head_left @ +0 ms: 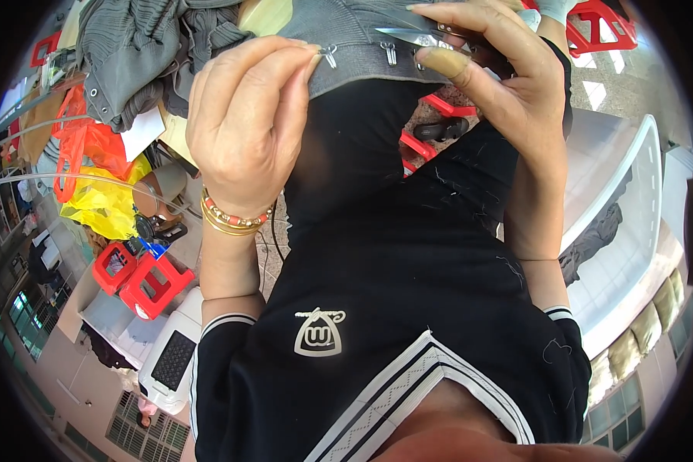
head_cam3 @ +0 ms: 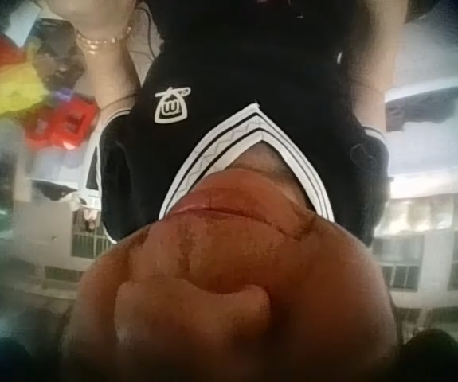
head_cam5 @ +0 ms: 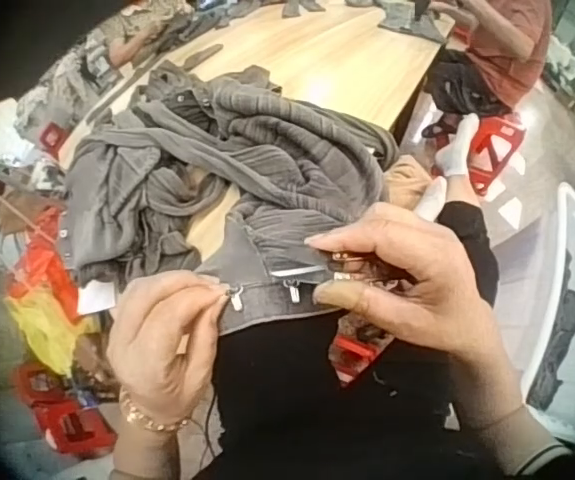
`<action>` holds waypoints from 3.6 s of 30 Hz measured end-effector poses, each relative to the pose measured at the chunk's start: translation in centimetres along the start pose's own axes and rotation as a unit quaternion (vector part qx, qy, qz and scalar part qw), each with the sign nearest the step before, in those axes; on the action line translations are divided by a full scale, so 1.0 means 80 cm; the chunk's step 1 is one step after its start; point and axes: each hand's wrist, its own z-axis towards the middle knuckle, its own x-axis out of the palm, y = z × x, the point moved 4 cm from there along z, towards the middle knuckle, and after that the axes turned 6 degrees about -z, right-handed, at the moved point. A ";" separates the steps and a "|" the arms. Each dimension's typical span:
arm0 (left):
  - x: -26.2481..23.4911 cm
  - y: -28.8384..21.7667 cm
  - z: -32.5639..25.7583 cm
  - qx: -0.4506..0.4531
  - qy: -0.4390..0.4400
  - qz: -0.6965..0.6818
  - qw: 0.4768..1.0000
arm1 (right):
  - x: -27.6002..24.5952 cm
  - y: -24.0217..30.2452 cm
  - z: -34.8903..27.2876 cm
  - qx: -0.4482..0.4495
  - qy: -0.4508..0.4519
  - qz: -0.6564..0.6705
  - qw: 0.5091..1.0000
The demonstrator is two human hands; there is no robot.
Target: Trimming threads and removing hooks from fabric garment components.
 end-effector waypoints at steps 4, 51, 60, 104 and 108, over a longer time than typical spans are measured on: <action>-0.004 0.001 -0.005 -0.036 -0.010 -0.024 0.999 | 0.006 -0.001 -0.002 -0.024 -0.001 -0.012 1.000; 0.005 0.008 -0.003 -0.029 -0.006 0.012 0.999 | 0.014 0.042 0.028 -0.013 0.112 -0.097 0.989; 0.004 0.011 -0.001 -0.017 -0.054 -0.020 0.998 | 0.007 0.028 0.022 -0.073 0.052 -0.030 0.996; 0.012 0.006 -0.036 -0.272 -0.113 -0.247 0.923 | 0.024 -0.022 -0.027 -0.097 0.021 0.041 0.994; 0.013 0.008 -0.037 -0.297 -0.120 -0.327 0.889 | 0.025 -0.011 -0.020 -0.117 0.038 -0.014 0.992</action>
